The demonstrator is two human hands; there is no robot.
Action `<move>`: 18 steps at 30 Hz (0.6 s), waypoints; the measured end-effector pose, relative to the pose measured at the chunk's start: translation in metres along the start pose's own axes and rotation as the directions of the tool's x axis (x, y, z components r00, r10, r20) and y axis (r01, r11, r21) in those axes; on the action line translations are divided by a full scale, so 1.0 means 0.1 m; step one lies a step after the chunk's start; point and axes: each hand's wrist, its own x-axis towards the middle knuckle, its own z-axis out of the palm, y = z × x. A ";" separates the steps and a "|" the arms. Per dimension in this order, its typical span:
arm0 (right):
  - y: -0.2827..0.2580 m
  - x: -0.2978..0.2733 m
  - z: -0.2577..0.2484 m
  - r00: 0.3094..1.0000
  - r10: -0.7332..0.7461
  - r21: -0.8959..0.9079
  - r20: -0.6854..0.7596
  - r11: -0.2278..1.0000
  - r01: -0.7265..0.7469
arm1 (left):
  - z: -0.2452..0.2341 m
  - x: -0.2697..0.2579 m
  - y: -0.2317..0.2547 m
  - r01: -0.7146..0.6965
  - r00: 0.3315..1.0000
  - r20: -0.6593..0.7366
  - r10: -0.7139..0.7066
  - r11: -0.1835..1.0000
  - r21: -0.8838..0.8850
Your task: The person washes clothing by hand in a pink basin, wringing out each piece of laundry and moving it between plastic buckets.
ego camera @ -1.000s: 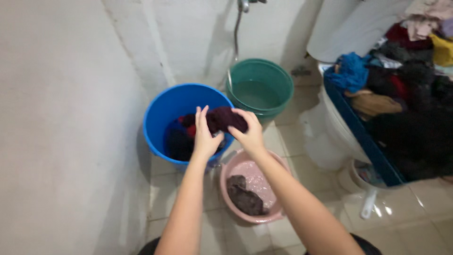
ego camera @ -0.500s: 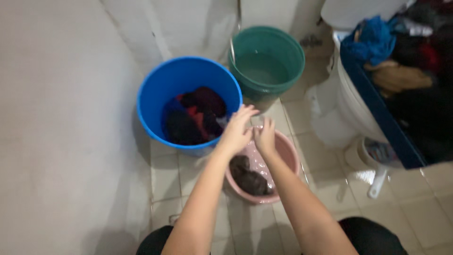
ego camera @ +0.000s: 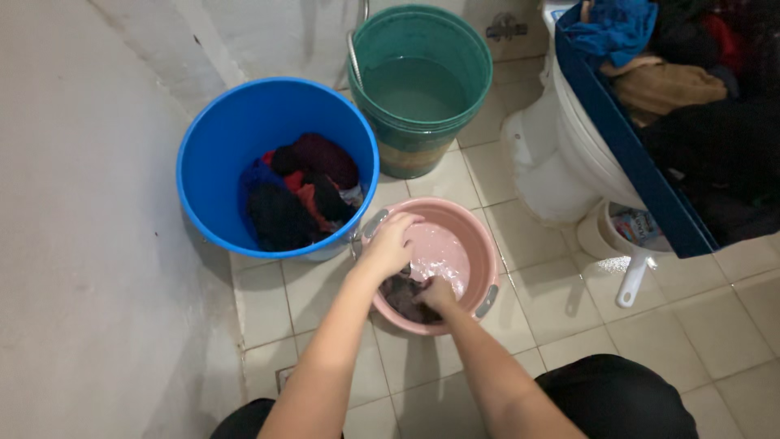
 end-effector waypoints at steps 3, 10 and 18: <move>-0.17 0.17 -0.22 0.998 -0.015 -0.039 0.059 0.999 0.018 | -0.04 0.02 -0.06 -0.042 0.998 -0.053 0.042 0.999 -0.001; -1.06 0.09 -1.28 0.951 -0.174 -0.081 0.255 0.976 0.200 | -0.24 0.08 0.07 0.054 0.995 -0.083 -0.063 0.993 -0.103; -1.12 0.06 -1.87 0.933 -0.206 0.780 0.296 0.615 -0.112 | -0.15 0.06 -0.07 0.127 0.992 -0.018 -0.127 0.992 -0.004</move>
